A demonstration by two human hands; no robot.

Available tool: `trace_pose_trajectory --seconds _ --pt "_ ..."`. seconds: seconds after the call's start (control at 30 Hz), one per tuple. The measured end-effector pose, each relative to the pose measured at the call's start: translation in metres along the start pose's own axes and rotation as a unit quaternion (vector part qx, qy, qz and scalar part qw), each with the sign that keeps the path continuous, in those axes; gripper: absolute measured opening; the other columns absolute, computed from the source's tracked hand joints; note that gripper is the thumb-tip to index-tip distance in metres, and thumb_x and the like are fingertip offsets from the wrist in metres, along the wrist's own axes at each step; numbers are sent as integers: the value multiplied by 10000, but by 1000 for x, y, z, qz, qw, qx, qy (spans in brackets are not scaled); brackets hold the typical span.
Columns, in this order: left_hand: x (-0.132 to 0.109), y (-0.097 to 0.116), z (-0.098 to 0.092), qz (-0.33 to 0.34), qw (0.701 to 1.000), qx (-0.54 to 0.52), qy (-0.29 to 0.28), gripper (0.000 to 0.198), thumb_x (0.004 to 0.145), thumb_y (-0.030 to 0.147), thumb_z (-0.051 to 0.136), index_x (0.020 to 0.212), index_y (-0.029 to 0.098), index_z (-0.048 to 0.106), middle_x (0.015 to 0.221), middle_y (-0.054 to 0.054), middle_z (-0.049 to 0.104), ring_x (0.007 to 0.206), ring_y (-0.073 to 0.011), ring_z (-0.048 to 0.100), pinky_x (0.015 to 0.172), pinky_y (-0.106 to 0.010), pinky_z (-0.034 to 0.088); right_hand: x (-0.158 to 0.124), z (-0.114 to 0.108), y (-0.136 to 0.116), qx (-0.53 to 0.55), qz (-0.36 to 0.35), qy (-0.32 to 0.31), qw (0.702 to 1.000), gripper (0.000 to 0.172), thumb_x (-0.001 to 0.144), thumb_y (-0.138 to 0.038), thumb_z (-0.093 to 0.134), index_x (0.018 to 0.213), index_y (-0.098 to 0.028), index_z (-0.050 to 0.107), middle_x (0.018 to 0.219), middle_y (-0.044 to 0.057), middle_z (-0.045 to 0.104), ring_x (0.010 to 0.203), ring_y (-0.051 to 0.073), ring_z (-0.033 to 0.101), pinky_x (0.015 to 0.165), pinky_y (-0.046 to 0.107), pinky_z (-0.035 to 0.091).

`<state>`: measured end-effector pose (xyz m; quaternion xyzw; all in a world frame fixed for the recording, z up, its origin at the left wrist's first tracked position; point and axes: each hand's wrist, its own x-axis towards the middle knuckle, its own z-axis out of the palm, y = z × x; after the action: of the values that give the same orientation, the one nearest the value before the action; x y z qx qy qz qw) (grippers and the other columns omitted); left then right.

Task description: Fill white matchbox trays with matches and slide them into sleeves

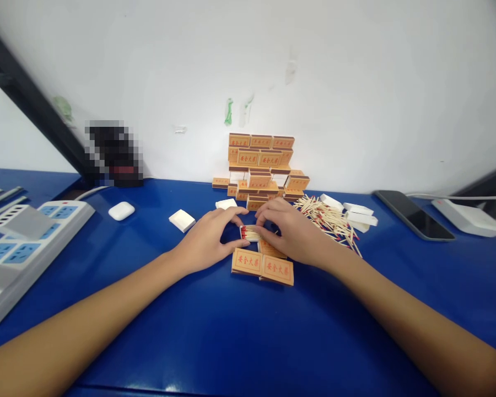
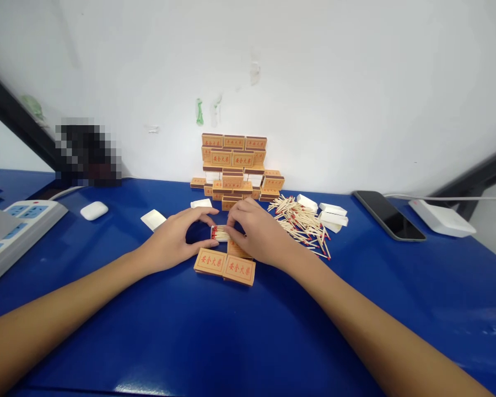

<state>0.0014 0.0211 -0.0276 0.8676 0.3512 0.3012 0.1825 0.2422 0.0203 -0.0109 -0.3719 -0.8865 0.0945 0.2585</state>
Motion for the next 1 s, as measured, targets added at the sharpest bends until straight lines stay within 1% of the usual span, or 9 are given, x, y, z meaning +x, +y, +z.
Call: trace_pose_trajectory --seconds 0.1,0.2,0.37,0.5,0.6,0.73,0.83,0.9,1.0 --pt "0 0 0 1 1000 0 4 595 905 297 808 1423 299 514 1147 -18 755 1169 -250 691 1067 -462 512 0 -3 -3 9 3 -1 1000 119 1000 -212 561 913 -225 642 993 98 662 1014 268 593 905 440 501" --pt "0 0 -1 -6 1000 -8 9 589 908 314 806 1420 290 516 1150 -24 756 1160 -249 697 1070 -468 518 -1 -8 -4 28 18 -10 999 77 1008 -277 591 1017 -235 655 1027 85 665 1008 255 598 892 427 508" --pt "2 -4 -6 -29 998 -40 42 579 912 330 798 1419 275 523 1183 -45 758 1161 -246 711 1070 -459 527 -4 -15 2 48 45 -15 998 250 943 -353 716 1169 -253 678 1106 78 691 1036 254 614 882 415 510" --pt "4 -3 -10 -40 997 -46 52 565 901 331 809 1394 278 538 1184 -29 759 1137 -229 717 1052 -430 537 -2 -14 6 91 82 -25 992 263 929 -356 733 1166 -247 701 1022 45 709 881 204 625 776 357 497" --pt "5 0 -14 -41 997 -43 49 563 906 347 805 1397 275 539 1186 -22 761 1145 -222 715 1051 -415 536 0 -14 5 102 91 -19 990 249 921 -381 746 1120 -233 721 949 29 703 823 183 614 729 332 481" --pt "8 0 -26 -23 998 -1 67 609 881 390 827 1407 264 547 1220 -34 760 1177 -240 705 1082 -428 514 1 -19 4 100 95 -2 991 238 919 -412 747 1081 -239 733 951 31 721 800 176 623 695 322 490" --pt "11 -8 -38 -21 993 47 105 488 954 392 735 1391 255 568 1215 -46 758 1147 -240 709 1059 -428 521 -1 -33 6 81 108 22 991 270 891 -458 770 1056 -247 742 938 36 732 750 179 624 651 328 501" --pt "14 -17 -48 -36 987 94 124 417 986 389 682 1362 234 589 1197 -59 759 1144 -250 698 1034 -431 527 -7 -44 9 69 135 44 987 318 877 -519 772 1049 -252 750 907 37 731 694 179 606 613 338 503" --pt "19 -35 -65 -77 981 159 79 361 969 406 669 1262 196 654 1225 -101 755 1162 -300 682 1037 -477 514 -20 -56 13 62 165 78 981 382 866 -586 759 1055 -255 751 890 43 735 632 171 581 580 350 513"
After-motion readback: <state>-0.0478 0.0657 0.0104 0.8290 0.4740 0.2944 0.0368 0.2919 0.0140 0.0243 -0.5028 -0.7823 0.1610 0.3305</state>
